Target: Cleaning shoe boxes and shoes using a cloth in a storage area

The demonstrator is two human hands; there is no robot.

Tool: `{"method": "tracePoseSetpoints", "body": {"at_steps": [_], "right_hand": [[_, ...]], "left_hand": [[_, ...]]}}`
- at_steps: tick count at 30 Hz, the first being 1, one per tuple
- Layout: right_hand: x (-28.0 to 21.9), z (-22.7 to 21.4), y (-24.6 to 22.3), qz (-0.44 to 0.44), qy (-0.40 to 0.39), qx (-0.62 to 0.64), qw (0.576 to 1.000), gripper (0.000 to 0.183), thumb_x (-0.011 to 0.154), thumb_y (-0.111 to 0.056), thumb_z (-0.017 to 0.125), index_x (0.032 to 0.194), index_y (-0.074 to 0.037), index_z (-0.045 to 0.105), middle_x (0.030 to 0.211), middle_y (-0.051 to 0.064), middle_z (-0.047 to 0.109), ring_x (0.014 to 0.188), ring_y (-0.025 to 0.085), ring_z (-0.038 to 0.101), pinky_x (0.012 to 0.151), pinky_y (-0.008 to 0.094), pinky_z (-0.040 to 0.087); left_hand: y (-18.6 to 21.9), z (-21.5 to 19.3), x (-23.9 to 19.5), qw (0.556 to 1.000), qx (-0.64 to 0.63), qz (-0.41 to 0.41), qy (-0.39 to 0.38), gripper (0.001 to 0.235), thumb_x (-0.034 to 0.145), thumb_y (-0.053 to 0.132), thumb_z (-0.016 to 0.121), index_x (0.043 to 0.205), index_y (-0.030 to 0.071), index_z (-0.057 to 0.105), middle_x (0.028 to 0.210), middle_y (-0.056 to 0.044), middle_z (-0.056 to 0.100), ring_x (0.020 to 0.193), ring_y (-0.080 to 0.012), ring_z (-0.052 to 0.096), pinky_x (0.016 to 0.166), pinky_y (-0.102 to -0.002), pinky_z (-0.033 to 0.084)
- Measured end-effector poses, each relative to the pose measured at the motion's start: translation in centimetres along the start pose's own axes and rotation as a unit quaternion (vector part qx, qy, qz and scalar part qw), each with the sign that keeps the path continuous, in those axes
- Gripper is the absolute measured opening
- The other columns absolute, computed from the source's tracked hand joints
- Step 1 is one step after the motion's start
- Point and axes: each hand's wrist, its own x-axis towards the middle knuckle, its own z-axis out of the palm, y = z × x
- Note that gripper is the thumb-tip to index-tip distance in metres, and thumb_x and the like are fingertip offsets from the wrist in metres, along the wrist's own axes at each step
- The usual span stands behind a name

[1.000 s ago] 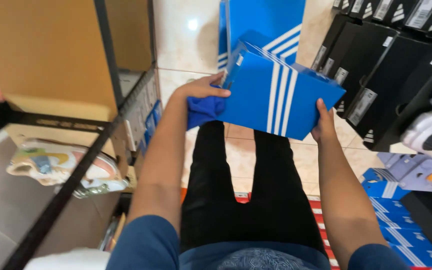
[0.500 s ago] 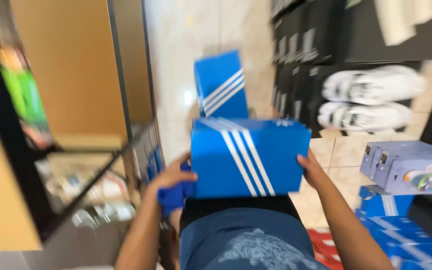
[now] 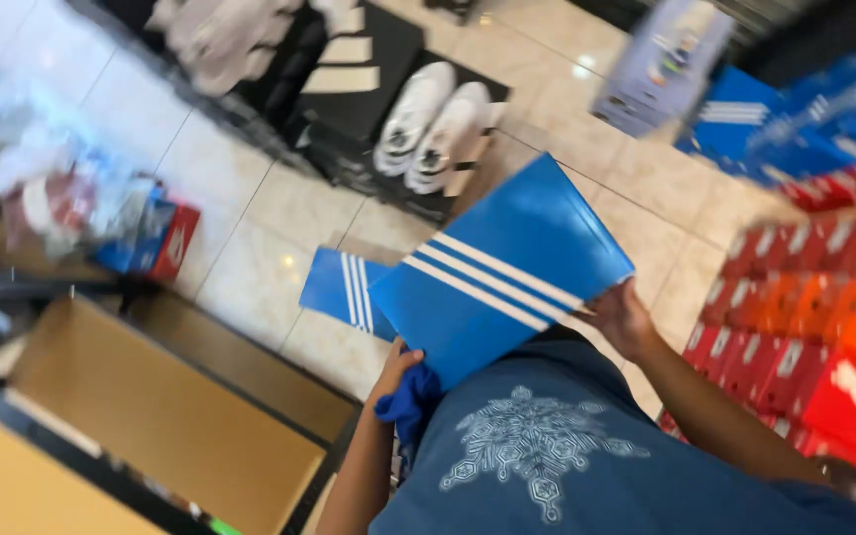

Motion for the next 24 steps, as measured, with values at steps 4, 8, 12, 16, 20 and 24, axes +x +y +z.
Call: {"method": "tracePoseSetpoints", "body": {"at_steps": [4,8,12,16,20,24], "right_hand": [[-2.3,-2.9,3.3,-0.026,-0.112,0.126,0.985,0.077,0.078,-0.073,0.056,0.145,-0.037,0.042,0.143,0.017,0.054,0.132,0.047,0.052,0.103,0.067,0.042],[-0.7,-8.4,1.9,-0.068,-0.144,0.04,0.986,0.146,0.054,-0.052,0.093,0.16,-0.05,-0.008,0.169,0.026,0.002,0.15,0.057,0.012,0.102,0.081,0.017],[-2.1,-12.2,-8.8,-0.088,-0.026,-0.005,0.996,0.131,0.08,-0.045,0.083,0.158,-0.036,-0.022,0.162,0.036,-0.018,0.143,0.068,0.004,0.095,0.082,0.034],[-4.5,-16.4,-17.7,-0.083,0.2,-0.03,0.976,0.108,0.084,-0.025,0.086,0.159,-0.017,0.008,0.16,0.03,0.025,0.134,0.057,0.044,0.084,0.073,0.053],[-2.6,-25.5,-24.1,-0.135,0.228,-0.004,0.964,0.094,0.084,-0.023,0.083,0.156,-0.015,0.024,0.152,0.028,0.035,0.132,0.054,0.047,0.096,0.075,0.046],[-0.4,-33.1,-28.4,-0.123,0.261,0.015,0.957,0.087,0.083,-0.021,0.081,0.154,-0.013,0.03,0.148,0.028,0.034,0.128,0.053,0.044,0.092,0.074,0.045]], "left_hand": [[9.0,11.4,3.1,0.983,0.177,0.046,-0.028,0.093,0.085,0.047,0.076,0.158,0.003,0.038,0.156,-0.028,0.043,0.141,-0.0425,0.044,0.118,-0.055,0.033],[5.7,17.5,14.9,0.963,0.255,0.073,-0.059,0.101,0.086,0.054,0.076,0.159,-0.001,0.032,0.156,-0.034,0.038,0.141,-0.0484,0.041,0.119,-0.058,0.032],[3.7,35.0,19.6,0.98,0.154,0.069,-0.105,0.097,0.085,0.051,0.076,0.159,0.004,0.035,0.151,-0.03,0.047,0.135,-0.0448,0.049,0.114,-0.059,0.038],[3.5,48.8,21.2,0.967,0.224,-0.003,-0.121,0.098,0.087,0.049,0.077,0.159,0.001,0.031,0.153,-0.031,0.044,0.14,-0.0462,0.045,0.118,-0.056,0.034],[0.0,53.1,30.6,0.892,0.386,-0.048,-0.229,0.104,0.084,0.056,0.085,0.157,0.001,0.036,0.149,-0.028,0.051,0.141,-0.0425,0.047,0.121,-0.053,0.033],[3.5,54.4,37.3,0.917,0.31,-0.081,-0.239,0.096,0.096,0.039,0.076,0.161,-0.005,0.02,0.145,-0.036,0.05,0.136,-0.0475,0.049,0.116,-0.058,0.037]]}}
